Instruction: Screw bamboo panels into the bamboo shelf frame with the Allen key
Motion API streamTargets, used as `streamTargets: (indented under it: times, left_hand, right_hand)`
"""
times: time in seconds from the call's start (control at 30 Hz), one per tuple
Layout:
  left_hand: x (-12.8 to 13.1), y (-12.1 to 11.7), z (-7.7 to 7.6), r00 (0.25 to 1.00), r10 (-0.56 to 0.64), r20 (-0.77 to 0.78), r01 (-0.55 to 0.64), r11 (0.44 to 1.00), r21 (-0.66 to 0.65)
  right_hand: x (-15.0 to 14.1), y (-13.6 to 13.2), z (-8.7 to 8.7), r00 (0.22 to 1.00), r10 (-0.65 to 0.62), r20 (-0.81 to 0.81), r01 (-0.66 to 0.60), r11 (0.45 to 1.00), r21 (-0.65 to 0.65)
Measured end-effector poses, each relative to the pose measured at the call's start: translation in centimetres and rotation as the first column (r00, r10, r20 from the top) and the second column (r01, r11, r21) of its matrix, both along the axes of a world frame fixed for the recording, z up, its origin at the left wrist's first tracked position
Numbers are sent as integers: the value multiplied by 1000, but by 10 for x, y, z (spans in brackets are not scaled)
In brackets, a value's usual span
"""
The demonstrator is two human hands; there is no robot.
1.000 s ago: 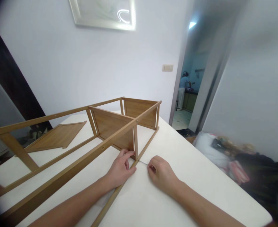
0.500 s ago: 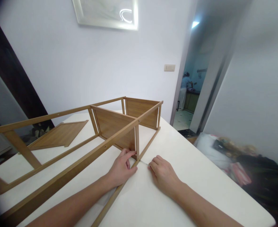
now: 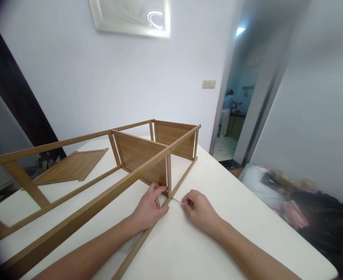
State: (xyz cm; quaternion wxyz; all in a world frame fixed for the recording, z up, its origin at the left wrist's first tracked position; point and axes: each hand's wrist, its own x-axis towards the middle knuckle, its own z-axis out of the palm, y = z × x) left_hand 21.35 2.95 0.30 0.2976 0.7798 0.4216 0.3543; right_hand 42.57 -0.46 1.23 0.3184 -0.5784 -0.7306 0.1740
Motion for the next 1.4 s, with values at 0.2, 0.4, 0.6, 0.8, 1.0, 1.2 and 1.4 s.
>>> streamTargets:
  times: [0.2, 0.4, 0.6, 0.8, 1.0, 1.2, 1.4]
  left_hand:
    - [0, 0, -1, 1000, 9, 5, -9, 1000, -18]
    - [0, 0, 0, 1000, 6, 7, -5, 1000, -8]
    - [1, 0, 0, 1000, 10, 7, -10, 1000, -11]
    - [1, 0, -1, 1000, 10, 9, -10, 1000, -2]
    - [1, 0, -1, 1000, 11, 6, -12, 1000, 12]
    - [1, -1, -1, 1000, 13, 2, -13, 1000, 0]
    - [0, -1, -1, 1000, 21, 2, -21, 1000, 7]
  right_hand:
    - [10, -10, 2, 985, 91, 145, -114, 981, 156]
    - [13, -13, 14, 855, 86, 511, -318, 866, 386]
    - [13, -13, 20, 717, 22, 696, -465, 760, 455]
    - [16, -11, 14, 626, -19, 779, -525, 729, 439]
    - [16, -8, 10, 740, 35, 672, -416, 809, 416]
    - [18, -6, 9, 880, 195, 433, -309, 928, 210]
    - [15, -8, 9, 947, 226, 229, -261, 955, 139]
